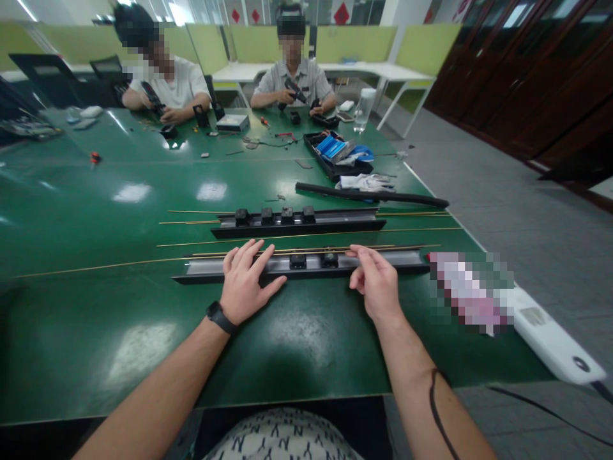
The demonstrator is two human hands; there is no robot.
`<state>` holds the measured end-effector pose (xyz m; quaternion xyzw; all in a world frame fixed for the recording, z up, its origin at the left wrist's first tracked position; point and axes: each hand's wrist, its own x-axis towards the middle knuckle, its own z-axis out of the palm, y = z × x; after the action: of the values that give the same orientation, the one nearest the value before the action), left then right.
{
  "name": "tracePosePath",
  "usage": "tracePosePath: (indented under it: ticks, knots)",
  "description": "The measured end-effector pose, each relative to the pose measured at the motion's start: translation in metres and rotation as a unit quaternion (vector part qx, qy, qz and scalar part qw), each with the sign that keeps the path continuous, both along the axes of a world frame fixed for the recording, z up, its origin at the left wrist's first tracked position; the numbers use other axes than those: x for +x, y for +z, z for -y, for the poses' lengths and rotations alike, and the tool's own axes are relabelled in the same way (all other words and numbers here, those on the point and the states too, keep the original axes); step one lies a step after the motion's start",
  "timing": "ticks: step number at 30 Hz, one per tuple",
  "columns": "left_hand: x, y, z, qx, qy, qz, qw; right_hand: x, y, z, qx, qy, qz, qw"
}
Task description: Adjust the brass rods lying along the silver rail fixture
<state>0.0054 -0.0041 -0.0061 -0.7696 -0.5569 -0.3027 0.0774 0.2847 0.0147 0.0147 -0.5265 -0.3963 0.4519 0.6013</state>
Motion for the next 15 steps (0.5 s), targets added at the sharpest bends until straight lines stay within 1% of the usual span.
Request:
tracePosePath:
  ticks: [15]
  knots:
    - [-0.0003,-0.0002,0.0001,-0.006,0.000,0.000,1.000,0.0011,-0.0028,-0.0010,0.010,0.005,-0.007,1.000]
